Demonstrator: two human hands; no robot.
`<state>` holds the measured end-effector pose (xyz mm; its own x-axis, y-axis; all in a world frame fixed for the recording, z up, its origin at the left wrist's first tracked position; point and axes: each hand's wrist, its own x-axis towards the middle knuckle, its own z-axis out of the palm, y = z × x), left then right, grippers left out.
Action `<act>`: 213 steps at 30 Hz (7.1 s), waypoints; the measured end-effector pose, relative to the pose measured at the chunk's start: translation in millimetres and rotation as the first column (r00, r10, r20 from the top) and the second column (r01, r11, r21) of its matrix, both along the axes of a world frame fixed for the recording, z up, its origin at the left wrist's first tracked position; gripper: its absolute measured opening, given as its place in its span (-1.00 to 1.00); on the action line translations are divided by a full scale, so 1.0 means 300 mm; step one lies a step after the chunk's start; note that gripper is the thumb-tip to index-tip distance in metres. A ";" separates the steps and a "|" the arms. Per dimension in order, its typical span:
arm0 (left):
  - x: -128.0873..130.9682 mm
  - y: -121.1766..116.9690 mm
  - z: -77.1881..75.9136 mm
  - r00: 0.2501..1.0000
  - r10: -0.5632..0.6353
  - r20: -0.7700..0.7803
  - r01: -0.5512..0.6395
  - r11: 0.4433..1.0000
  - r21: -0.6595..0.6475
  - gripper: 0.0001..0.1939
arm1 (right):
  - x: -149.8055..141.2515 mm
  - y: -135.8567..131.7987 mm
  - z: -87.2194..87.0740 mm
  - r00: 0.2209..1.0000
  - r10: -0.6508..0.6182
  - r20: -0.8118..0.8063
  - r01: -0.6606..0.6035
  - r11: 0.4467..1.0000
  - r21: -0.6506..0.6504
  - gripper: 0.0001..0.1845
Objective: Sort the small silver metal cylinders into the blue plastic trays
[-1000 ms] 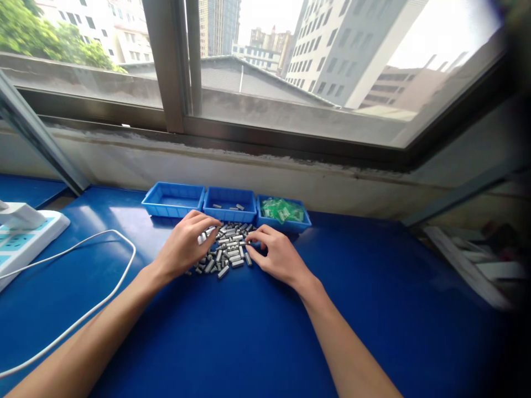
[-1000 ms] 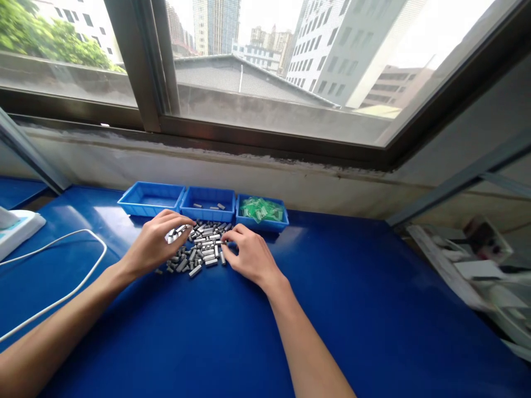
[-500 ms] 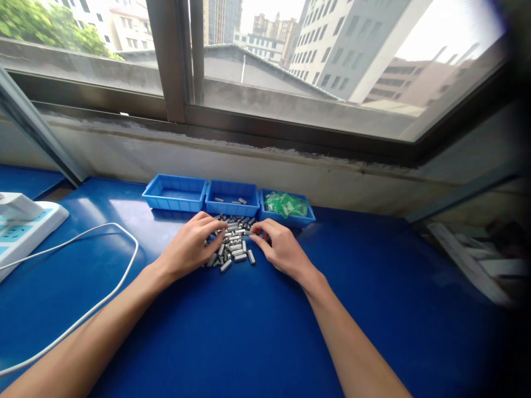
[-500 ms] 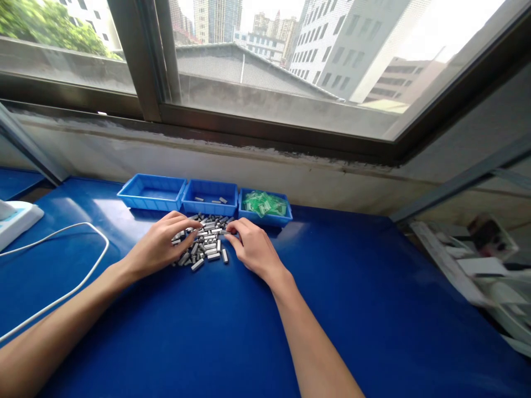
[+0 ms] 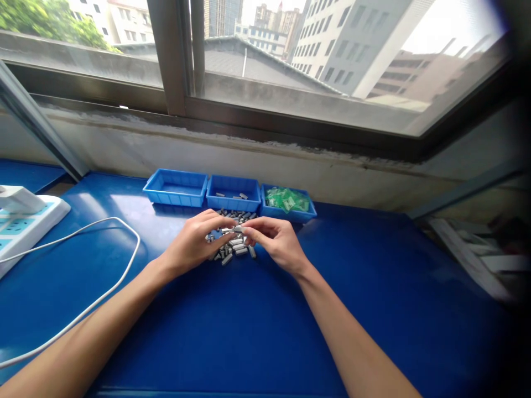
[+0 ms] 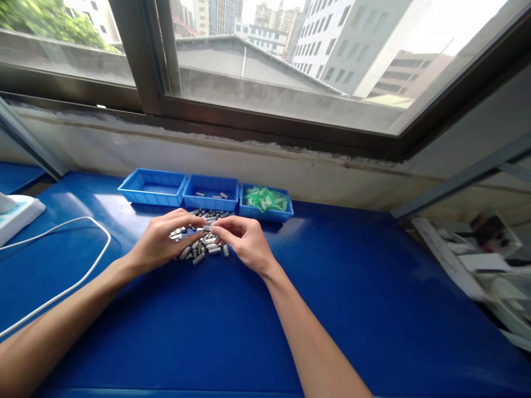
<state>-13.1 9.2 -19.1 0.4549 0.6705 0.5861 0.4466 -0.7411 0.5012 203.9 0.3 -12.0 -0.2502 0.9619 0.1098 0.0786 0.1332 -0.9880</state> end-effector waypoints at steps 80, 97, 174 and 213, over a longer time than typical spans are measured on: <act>-0.191 0.055 0.098 0.988 0.083 -0.128 -0.123 0.929 -0.348 -0.60 | -0.070 0.049 -0.001 0.941 -0.332 0.066 0.308 0.921 0.239 -0.72; -0.017 -0.007 0.060 0.987 0.135 0.093 -0.134 0.991 -0.016 -0.67 | -0.137 0.017 0.009 0.997 -0.075 -0.032 0.075 0.997 -0.004 -0.67; -0.059 0.009 0.056 0.987 0.136 0.080 -0.122 0.980 -0.156 -0.76 | -0.113 0.050 -0.021 0.999 0.001 -0.051 -0.002 1.000 -0.026 -0.75; -0.181 0.061 0.085 0.941 -0.134 -0.312 0.003 0.923 -0.386 -0.87 | -0.053 0.085 0.000 0.804 -0.522 0.285 0.362 0.809 0.463 -0.72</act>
